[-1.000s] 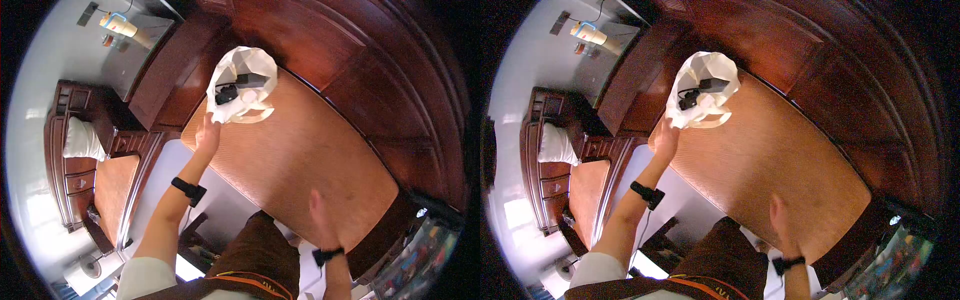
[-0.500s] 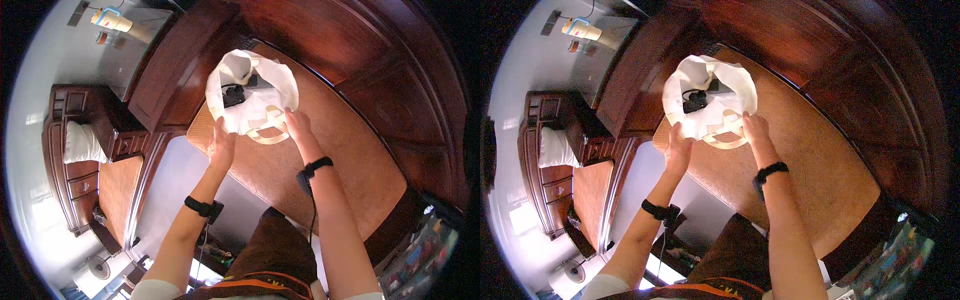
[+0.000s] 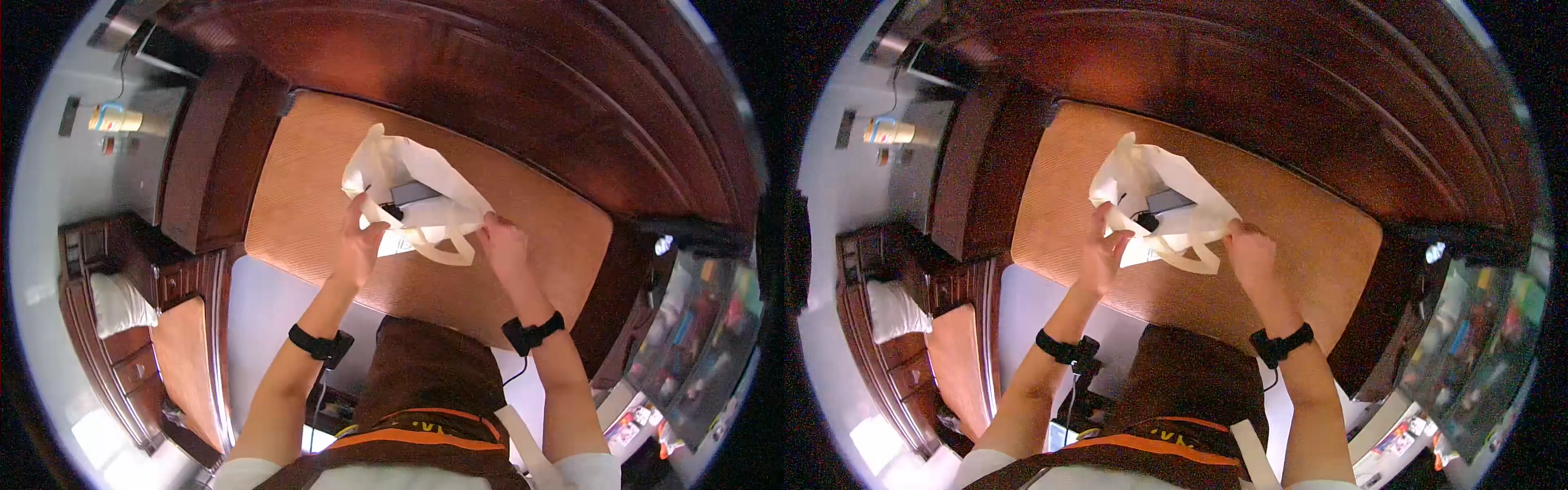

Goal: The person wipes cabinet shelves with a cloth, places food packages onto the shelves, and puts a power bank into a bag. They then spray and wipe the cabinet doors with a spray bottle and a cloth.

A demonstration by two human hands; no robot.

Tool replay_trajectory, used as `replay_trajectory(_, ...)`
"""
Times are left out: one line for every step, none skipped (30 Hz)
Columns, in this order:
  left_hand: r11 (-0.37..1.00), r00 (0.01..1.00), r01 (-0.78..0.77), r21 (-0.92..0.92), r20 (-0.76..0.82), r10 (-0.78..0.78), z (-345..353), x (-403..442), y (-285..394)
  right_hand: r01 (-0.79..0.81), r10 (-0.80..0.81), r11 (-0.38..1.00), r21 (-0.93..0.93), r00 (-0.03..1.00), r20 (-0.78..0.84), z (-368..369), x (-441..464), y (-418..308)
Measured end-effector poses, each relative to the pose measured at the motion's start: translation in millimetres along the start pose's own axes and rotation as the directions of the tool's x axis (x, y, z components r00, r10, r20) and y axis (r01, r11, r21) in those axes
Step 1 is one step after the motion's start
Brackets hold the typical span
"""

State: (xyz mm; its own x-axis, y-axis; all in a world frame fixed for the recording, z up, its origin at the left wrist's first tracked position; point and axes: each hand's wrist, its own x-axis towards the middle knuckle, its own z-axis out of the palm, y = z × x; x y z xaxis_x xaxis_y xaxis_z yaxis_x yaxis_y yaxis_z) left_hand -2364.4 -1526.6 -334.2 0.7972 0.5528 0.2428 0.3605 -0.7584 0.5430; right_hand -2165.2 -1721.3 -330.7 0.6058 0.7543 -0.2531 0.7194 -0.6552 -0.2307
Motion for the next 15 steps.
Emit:
replay_trajectory(1.0, 1.0, -0.024, -0.005, 0.013, 0.024, 6, -1, 13, -0.028, 0.029, 0.998, 0.055, 0.999, -0.016, 1, -15, 16)
replay_trajectory(0.999, 0.998, -0.043, -0.01, 0.034, 0.044, 8, -2, 28, -0.055, 0.056, 0.996, 0.068, 0.998, -0.017, -2, -32, 27)
replay_trajectory(0.999, 0.991, 0.013, 0.049, 0.133, -0.02, 10, -3, 44, -0.086, 0.079, 0.989, 0.122, 0.995, 0.063, -6, -48, 36)
replay_trajectory(0.991, 0.972, 0.062, 0.116, 0.218, -0.086, 13, -3, 57, -0.116, 0.092, 0.978, 0.173, 0.986, 0.138, -12, -62, 46)
replay_trajectory(0.992, 0.97, 0.045, 0.115, 0.232, -0.071, 19, -4, 64, -0.133, 0.109, 0.974, 0.183, 0.985, 0.136, -17, -74, 53)
replay_trajectory(0.965, 0.931, 0.051, 0.258, 0.338, -0.139, 25, -9, 67, -0.05, 0.041, 0.996, 0.077, 0.993, 0.109, -23, -88, 57)
replay_trajectory(0.917, 0.88, 0.034, 0.397, 0.423, -0.216, 27, -11, 70, 0.032, -0.029, 0.999, -0.033, 0.996, 0.088, -26, -100, 63)
replay_trajectory(0.917, 0.878, 0.015, 0.398, 0.434, -0.203, 24, -11, 74, 0.015, -0.013, 1.0, -0.023, 0.996, 0.084, -20, -111, 71)
replay_trajectory(0.915, 0.714, -0.027, 0.403, 0.648, -0.265, 21, -12, 78, -0.025, 0.011, 0.992, 0.12, 0.993, 0.12, -4, -121, 79)
replay_trajectory(0.914, 0.5, -0.068, 0.4, 0.807, -0.316, 21, -9, 83, -0.067, 0.027, 0.964, 0.256, 0.988, 0.155, 8, -127, 87)
replay_trajectory(0.914, 0.499, -0.084, 0.397, 0.81, -0.307, 23, 1, 102, -0.078, 0.041, 0.962, 0.261, 0.988, 0.148, 17, -130, 93)
replay_trajectory(0.876, 0.556, -0.078, 0.475, 0.75, -0.357, 28, 11, 122, -0.096, 0.041, 0.944, 0.317, 0.984, 0.176, 27, -134, 98)
replay_trajectory(0.835, 0.609, -0.067, 0.547, 0.685, -0.4, 37, 19, 141, -0.117, 0.042, 0.921, 0.371, 0.978, 0.205, 32, -139, 103)
replay_trajectory(0.89, 0.748, -0.104, 0.444, 0.625, -0.224, 58, 17, 146, -0.134, 0.06, 0.918, 0.374, 0.977, 0.203, 21, -137, 104)
replay_trajectory(0.893, 0.741, -0.125, 0.432, 0.639, -0.205, 79, 16, 151, -0.218, 0.073, 0.883, 0.415, 0.938, 0.339, 9, -133, 104)
